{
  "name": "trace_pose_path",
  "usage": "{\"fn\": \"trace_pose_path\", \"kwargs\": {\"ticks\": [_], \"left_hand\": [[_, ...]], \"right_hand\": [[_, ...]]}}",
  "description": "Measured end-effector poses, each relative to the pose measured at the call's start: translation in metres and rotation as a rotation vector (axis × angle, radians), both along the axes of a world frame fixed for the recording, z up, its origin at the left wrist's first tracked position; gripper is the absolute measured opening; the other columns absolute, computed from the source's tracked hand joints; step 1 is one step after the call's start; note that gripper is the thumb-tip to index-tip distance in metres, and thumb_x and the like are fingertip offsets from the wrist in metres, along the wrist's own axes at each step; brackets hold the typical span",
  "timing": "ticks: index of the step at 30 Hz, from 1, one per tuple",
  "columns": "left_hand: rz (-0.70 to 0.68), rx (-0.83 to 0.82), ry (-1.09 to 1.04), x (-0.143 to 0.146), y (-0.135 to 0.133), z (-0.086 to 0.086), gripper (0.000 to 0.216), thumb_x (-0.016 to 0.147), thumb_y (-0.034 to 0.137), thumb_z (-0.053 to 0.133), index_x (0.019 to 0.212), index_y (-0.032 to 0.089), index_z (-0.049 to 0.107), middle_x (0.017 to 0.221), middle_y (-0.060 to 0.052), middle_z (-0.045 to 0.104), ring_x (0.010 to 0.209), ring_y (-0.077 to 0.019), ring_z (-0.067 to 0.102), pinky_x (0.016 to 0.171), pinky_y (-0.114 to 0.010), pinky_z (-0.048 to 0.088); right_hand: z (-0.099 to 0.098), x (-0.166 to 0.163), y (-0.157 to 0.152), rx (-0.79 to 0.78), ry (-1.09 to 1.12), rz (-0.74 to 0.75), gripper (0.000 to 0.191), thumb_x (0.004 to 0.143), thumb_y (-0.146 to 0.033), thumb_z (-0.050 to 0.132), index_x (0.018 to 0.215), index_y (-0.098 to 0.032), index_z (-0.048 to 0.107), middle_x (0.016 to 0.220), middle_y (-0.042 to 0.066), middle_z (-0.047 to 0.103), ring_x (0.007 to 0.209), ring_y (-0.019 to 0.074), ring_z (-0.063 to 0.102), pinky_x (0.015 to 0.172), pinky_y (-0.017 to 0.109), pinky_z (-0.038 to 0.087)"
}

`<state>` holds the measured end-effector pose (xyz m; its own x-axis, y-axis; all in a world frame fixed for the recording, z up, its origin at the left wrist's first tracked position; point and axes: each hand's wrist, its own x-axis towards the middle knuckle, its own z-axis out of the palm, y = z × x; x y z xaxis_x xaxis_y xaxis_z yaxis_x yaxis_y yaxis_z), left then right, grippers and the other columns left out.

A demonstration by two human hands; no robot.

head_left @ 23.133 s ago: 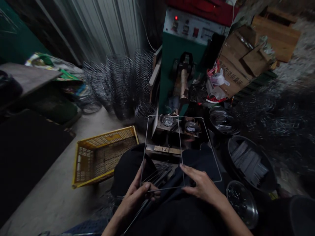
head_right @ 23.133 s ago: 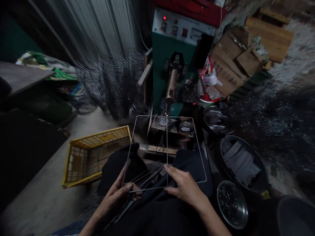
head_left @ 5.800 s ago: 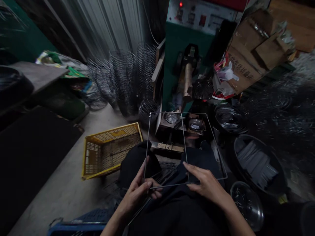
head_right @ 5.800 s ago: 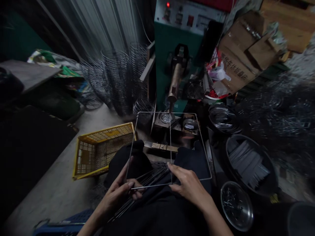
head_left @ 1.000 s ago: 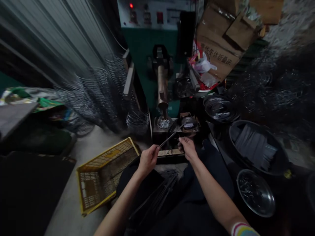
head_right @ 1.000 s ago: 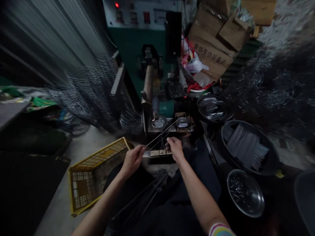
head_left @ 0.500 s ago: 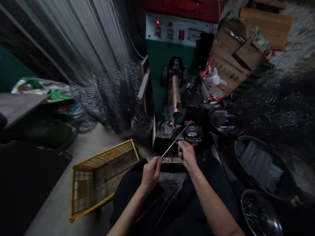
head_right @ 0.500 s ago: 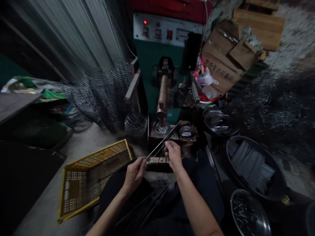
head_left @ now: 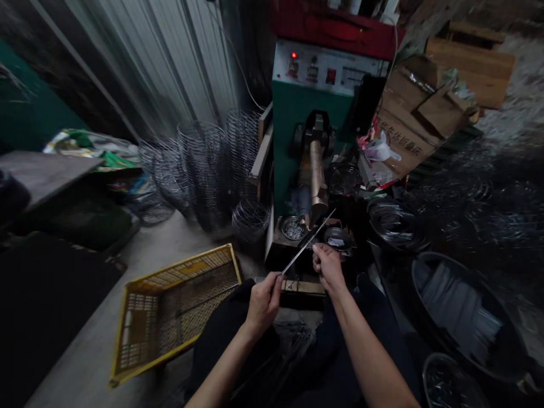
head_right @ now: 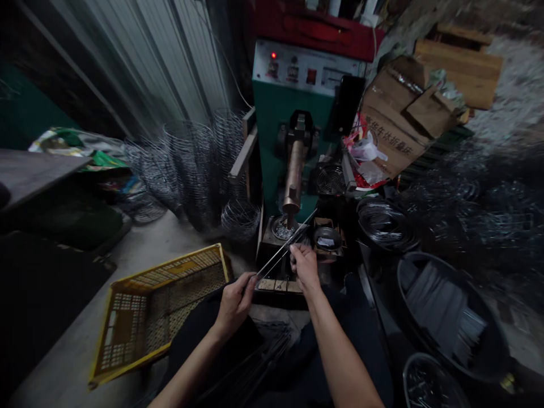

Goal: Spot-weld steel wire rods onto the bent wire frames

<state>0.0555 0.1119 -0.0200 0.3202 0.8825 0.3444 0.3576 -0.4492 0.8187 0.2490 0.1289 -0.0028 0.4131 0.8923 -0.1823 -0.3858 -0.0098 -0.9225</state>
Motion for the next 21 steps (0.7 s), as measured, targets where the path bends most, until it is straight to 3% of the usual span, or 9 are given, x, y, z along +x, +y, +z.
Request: {"fn": "trace_pose_path", "kwargs": {"ticks": [21], "left_hand": [[0.045, -0.011, 0.014, 0.009, 0.012, 0.008, 0.024, 0.097, 0.03, 0.041, 0.092, 0.018, 0.061, 0.069, -0.002, 0.065, 0.059, -0.0139, 0.061, 0.06, -0.023, 0.043]], "right_hand": [[0.008, 0.005, 0.02, 0.038, -0.004, 0.031, 0.032, 0.065, -0.039, 0.077, 0.07, -0.017, 0.054, 0.048, -0.009, 0.044, 0.034, 0.0015, 0.03, 0.034, 0.015, 0.017]]}}
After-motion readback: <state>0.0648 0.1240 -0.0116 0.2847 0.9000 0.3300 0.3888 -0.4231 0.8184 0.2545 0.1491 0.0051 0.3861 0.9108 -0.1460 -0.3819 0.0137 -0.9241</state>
